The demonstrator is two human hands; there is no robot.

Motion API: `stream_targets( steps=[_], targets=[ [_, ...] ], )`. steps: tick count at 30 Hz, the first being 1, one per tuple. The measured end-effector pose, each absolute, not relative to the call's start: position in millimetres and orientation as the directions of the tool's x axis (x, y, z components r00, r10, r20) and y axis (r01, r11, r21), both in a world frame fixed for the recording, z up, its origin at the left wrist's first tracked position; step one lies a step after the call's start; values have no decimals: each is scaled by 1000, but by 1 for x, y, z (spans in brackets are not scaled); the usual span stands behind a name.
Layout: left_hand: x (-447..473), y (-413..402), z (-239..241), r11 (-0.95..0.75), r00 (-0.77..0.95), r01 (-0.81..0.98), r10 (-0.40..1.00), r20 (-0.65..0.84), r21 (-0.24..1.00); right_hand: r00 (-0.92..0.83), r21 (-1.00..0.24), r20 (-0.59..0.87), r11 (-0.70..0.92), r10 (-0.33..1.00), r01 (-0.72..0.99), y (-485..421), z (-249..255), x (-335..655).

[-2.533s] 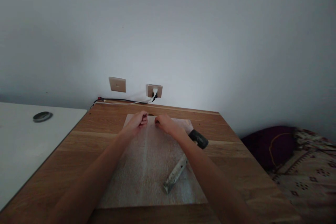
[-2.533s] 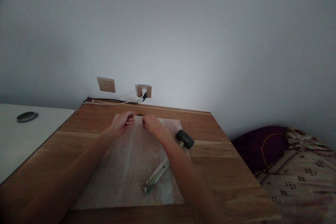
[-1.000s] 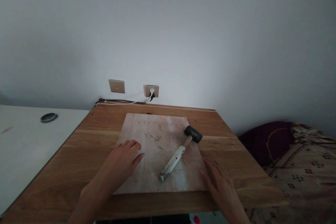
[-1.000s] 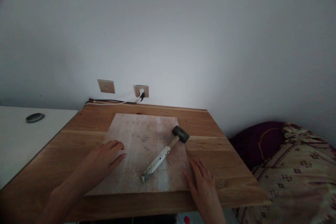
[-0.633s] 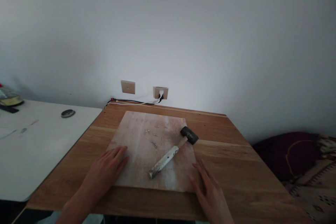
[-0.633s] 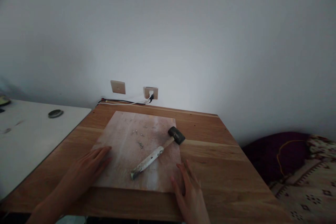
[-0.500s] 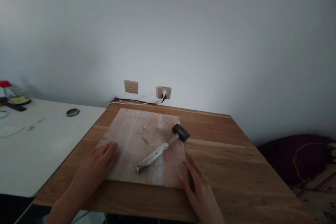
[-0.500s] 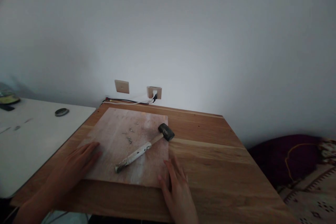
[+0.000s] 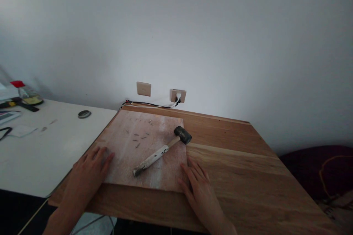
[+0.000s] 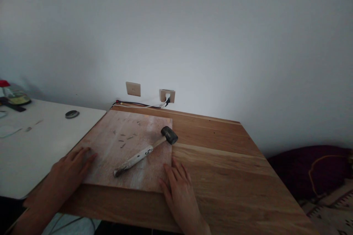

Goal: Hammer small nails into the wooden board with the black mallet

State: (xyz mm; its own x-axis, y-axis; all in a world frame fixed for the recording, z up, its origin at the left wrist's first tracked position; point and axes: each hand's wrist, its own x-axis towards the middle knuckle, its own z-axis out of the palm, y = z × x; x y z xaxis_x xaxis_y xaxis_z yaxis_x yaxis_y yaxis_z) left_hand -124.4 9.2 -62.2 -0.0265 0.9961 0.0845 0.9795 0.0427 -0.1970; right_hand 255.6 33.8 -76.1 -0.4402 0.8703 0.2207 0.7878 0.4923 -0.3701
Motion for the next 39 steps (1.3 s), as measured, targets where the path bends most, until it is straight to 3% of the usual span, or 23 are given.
stream_targets(
  steps=[4,10,16,21,24,27,29,30,34,39],
  targets=[
    [-97,1,-57,-39,40,978,999,1,-205,-338,-350,346,455,875,819,35,-86,288],
    [-62,-1,-44,-79,79,995,997,-11,58,-108,-415,406,288,907,863,28,-86,335],
    [-18,48,-27,-175,168,978,983,66,110,-129,-489,112,167,985,856,44,-58,317],
    [14,97,-25,-225,231,964,973,-26,143,-192,-615,1,152,981,774,66,-46,303],
    [24,112,-24,-214,224,964,973,-48,155,-109,-773,-5,65,994,631,66,-50,312],
    [29,119,-24,-258,271,951,961,-53,173,57,-963,-141,-150,988,223,55,-52,326],
    [32,122,-26,-306,320,929,946,-39,208,104,-971,-236,-239,966,14,47,-50,333],
    [33,124,-28,-324,338,916,941,-22,235,104,-966,-258,-258,961,-11,43,-48,335],
    [38,131,-31,-349,362,900,932,-1,262,73,-963,-215,-223,974,151,38,-46,343],
    [48,146,-27,-360,370,909,929,-10,210,44,-831,-43,-61,998,553,51,-59,356]
  ],
)
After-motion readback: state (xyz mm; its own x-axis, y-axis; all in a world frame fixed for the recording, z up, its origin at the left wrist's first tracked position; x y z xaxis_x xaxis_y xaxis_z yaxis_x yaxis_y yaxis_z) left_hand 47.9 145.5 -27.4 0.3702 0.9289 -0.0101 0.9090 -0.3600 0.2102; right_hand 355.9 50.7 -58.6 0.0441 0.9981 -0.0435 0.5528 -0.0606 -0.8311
